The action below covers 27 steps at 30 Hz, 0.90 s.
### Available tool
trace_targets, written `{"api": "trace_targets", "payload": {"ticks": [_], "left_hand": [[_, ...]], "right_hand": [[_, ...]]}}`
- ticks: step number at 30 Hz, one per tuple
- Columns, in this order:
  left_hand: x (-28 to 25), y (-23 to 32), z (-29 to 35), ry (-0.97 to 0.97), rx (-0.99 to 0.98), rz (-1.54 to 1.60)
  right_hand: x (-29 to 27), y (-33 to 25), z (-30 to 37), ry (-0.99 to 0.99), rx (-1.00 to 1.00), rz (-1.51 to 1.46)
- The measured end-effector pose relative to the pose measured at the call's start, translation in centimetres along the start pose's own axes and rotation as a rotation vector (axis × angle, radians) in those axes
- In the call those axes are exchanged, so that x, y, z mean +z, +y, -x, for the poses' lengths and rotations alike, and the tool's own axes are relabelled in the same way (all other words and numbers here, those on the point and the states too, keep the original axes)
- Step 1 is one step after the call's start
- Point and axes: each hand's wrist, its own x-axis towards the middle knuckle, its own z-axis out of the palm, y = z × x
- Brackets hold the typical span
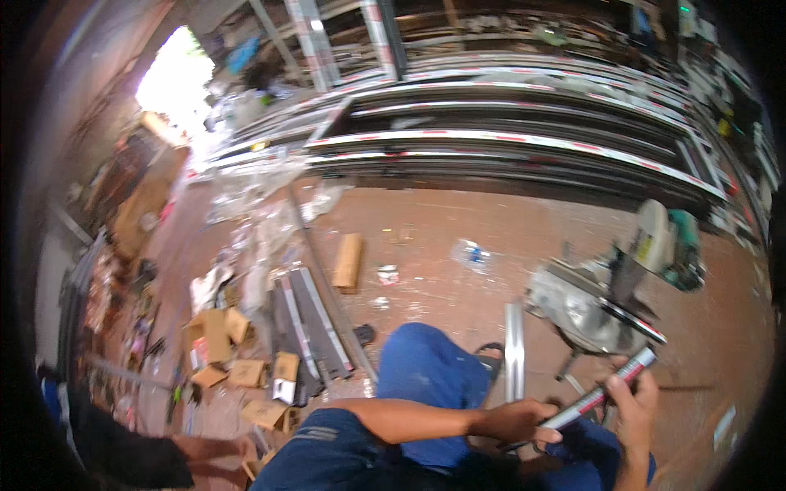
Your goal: The person sits on the floor and uses a chop saw to cut several metal profiles to length. After cutting, the person stands and places the cut pieces into a metal frame structure.
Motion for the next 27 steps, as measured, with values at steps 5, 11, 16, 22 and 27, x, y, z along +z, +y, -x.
{"api": "trace_targets", "payload": {"ticks": [5, 11, 16, 22, 27], "left_hand": [[1.2, -0.5, -0.4, 0.095, 0.097, 0.069], [0.2, 3.9, -0.8, 0.033, -0.228, -0.332], [0.2, 2.7, -0.3, 0.026, -0.244, -0.384], [0.1, 2.2, 0.1, 0.029, -0.224, -0.363], [0.2, 1.9, 0.1, 0.001, -0.248, -0.371]], "right_hand": [[-0.1, -1.5, -0.8, -0.028, 0.082, 0.173], [-1.2, -0.2, -1.0, -0.079, 0.117, 0.0], [-0.9, 0.0, -0.7, -0.091, 0.066, 0.085], [-0.7, 0.4, -0.9, -0.09, 0.055, 0.095], [-0.8, 0.2, -1.1, -0.079, 0.052, 0.124]]}}
